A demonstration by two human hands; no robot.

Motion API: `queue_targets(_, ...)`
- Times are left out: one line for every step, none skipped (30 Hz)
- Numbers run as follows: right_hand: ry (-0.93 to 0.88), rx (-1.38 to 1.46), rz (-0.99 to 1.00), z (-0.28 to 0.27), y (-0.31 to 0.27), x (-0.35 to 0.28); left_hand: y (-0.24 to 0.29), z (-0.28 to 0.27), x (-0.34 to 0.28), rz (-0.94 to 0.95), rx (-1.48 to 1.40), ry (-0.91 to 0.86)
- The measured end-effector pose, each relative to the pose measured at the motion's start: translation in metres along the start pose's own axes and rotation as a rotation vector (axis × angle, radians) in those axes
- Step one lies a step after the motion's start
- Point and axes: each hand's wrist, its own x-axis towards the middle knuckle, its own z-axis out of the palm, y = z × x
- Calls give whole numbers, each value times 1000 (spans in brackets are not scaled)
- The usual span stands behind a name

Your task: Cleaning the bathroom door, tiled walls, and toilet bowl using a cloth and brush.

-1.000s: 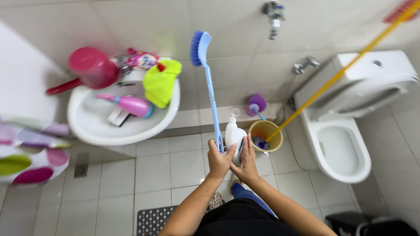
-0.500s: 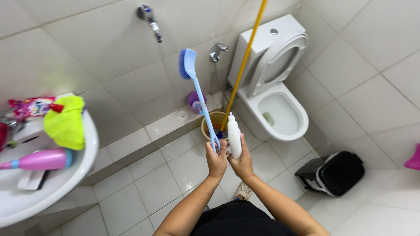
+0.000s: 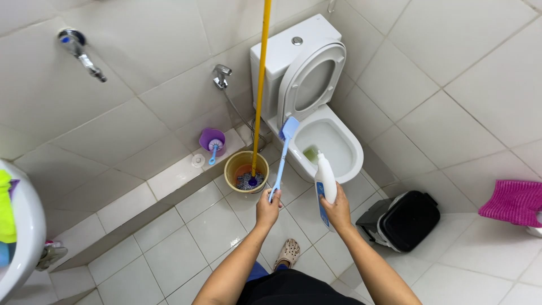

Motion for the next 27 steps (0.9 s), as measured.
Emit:
queue_targets(-4,1,8,-4,4,5,-12,7,6,-7,4,-2)
queue_targets(-5,-22,50,-7,7,13,-22,13,15,-22,50,3)
queue_targets(-7,-44,91,-9,9,22,-32,18,25,-36,95,9)
queue_targets(-7,-43,96,-6,18,31,-22,18,27,-38,98,7)
queue_targets(-12,-88,117,-2,28,40,-13,18,30,-200,33,-26)
queue_targets(-13,-133,137,1,38,50,-4,19,34,-360,-33,-57)
queue_targets(-12,-131,140,5,48,58,-27,26,47,-359,-29,-59)
queue_targets(-29,-99,165,10,57,68,-51,31,61,-296,65,-29)
queue_targets(-46,-67,190,17,66,77,-75,36,76,-233,158,1)
queue_targets(-44,-68,201,20,65,87,-80,39,85,-238,164,-8)
queue_targets(-80,-84,253,23,64,96,-85,41,94,-248,184,-6)
queue_targets(-118,-105,304,26,64,107,-90,45,104,-261,201,-4)
queue_targets(-117,-109,315,34,82,117,-94,50,113,-268,203,-13)
queue_targets(-66,-113,190,43,100,128,-98,54,122,-284,199,-18)
queue_targets(-17,-117,65,52,117,139,-102,57,131,-299,195,-22)
queue_targets(-13,-123,73,53,109,149,-103,59,140,-303,195,-33)
queue_targets(-40,-114,175,54,100,160,-105,62,149,-329,207,-55)
queue_targets(-70,-109,274,53,91,170,-106,67,156,-357,214,-76)
queue_targets(-67,-119,280,57,96,184,-102,68,168,-362,209,-86)
queue_targets(-73,-153,240,59,103,192,-99,70,172,-351,214,-88)
queue_targets(-80,-187,200,61,111,200,-97,72,175,-341,219,-89)
queue_targets(-89,-195,201,63,111,206,-109,76,179,-351,213,-87)
queue_targets(-103,-191,236,64,110,212,-120,81,182,-328,205,-84)
queue_targets(-106,-177,265,68,108,224,-128,83,195,-289,203,-79)
queue_targets(-103,-174,258,71,110,239,-125,87,205,-283,203,-75)
queue_targets(-130,-221,246,72,115,244,-124,89,205,-318,168,-104)
queue_targets(-156,-268,232,74,122,248,-125,92,205,-352,133,-132)
